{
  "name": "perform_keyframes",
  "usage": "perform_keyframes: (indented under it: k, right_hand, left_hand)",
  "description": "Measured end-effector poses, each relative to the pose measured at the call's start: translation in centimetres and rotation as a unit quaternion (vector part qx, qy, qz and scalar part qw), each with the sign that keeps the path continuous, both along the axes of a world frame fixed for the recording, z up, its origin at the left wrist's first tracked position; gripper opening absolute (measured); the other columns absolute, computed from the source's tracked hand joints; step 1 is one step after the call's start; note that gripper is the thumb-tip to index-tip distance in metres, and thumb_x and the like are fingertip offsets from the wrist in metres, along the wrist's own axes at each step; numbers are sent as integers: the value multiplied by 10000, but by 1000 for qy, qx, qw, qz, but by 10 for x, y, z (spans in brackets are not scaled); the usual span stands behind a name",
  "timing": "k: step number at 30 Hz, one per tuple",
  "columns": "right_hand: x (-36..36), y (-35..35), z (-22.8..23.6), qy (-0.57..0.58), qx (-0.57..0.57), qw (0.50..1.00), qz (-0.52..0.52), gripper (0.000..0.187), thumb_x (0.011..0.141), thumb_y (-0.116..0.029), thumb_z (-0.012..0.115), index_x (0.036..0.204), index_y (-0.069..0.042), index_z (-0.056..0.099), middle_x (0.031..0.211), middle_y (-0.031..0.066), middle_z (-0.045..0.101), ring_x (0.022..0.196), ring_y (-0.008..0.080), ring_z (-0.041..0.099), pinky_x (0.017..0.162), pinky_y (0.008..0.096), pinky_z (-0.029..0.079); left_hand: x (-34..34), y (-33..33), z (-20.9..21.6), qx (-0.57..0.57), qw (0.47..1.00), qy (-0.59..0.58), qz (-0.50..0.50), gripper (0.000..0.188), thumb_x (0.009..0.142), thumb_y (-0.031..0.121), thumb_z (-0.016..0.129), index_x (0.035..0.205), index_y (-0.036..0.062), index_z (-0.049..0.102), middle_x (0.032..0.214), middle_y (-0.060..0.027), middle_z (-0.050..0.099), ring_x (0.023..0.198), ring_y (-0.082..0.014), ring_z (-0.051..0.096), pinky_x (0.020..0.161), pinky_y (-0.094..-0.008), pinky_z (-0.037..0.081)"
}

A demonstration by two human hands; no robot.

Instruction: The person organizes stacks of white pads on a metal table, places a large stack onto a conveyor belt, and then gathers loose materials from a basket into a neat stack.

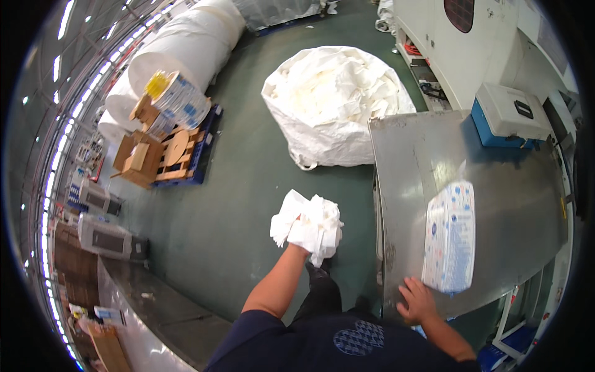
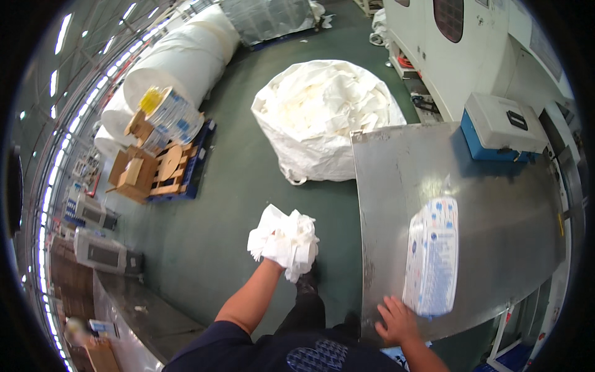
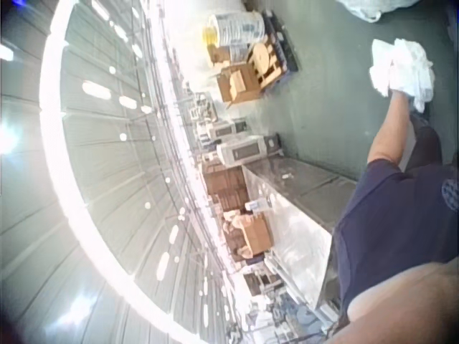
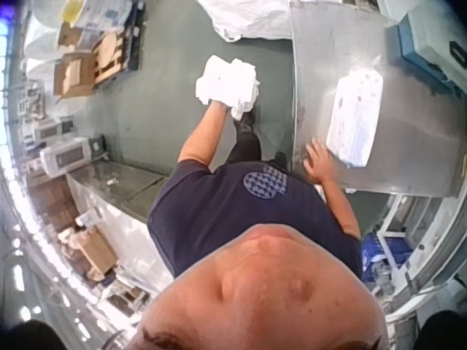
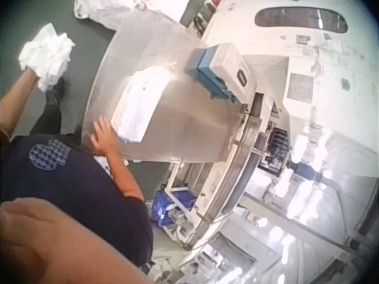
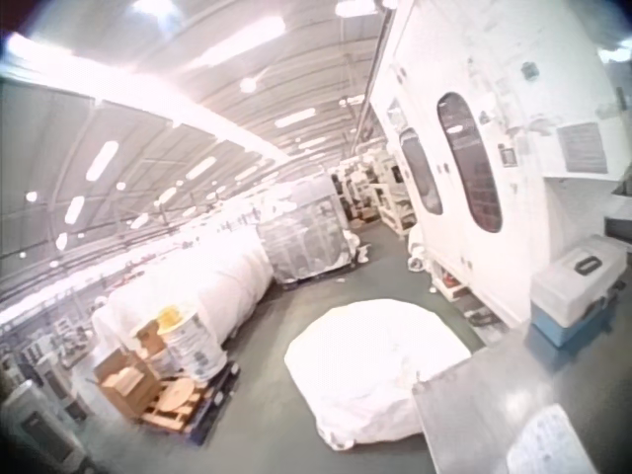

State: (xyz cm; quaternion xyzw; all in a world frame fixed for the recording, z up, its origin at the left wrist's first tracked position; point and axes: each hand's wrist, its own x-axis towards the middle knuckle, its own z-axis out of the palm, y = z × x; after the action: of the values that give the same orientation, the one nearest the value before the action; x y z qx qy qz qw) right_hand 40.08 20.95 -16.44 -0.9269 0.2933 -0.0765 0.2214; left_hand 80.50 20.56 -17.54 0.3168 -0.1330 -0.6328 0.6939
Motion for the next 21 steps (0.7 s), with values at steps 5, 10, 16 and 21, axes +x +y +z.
perform_keyframes:
  k: [5, 10, 16, 21]
  right_hand:
    - [-15, 11, -8, 93, 25, 994, -48, 413, 643, -273, 619, 1026, -126, 570, 1163, 98, 512, 1090, 316, 472, 835, 436, 431]
    - [18, 27, -10, 163, -30, 973, -157, 157, 599, -173, 590, 685, -45, 559, 745, 142, 484, 722, 322, 475, 635, 447, 380]
    - [69, 29, 11, 311, 20, 912, -267, 163, 648, -139, 562, 772, -33, 563, 820, 155, 508, 811, 330, 480, 711, 443, 379]
    - [81, 60, 1, 206, 30, 912, -353, 555, 700, -157, 525, 1210, -5, 366, 1272, 257, 329, 1136, 496, 337, 905, 570, 319]
  left_hand:
    - [138, -159, -125, -9, 859, -511, 22, 492, 874, 399, 343, 1282, 125, 370, 1300, -106, 406, 1151, -268, 429, 973, -427, 331]
    - [238, -366, -51, 253, 945, -117, 171, 591, 791, 469, 549, 1224, 76, 459, 1169, -118, 531, 1094, -283, 479, 912, -404, 392]
    - [345, -431, -83, 258, 669, -692, 83, 737, 726, 472, 604, 1211, -56, 432, 1151, -264, 507, 1109, -364, 471, 925, -365, 378]
    - [283, -320, -201, 194, 490, -783, -331, 507, 811, 447, 487, 1070, 15, 545, 1054, -230, 564, 1011, -370, 523, 874, -424, 399]
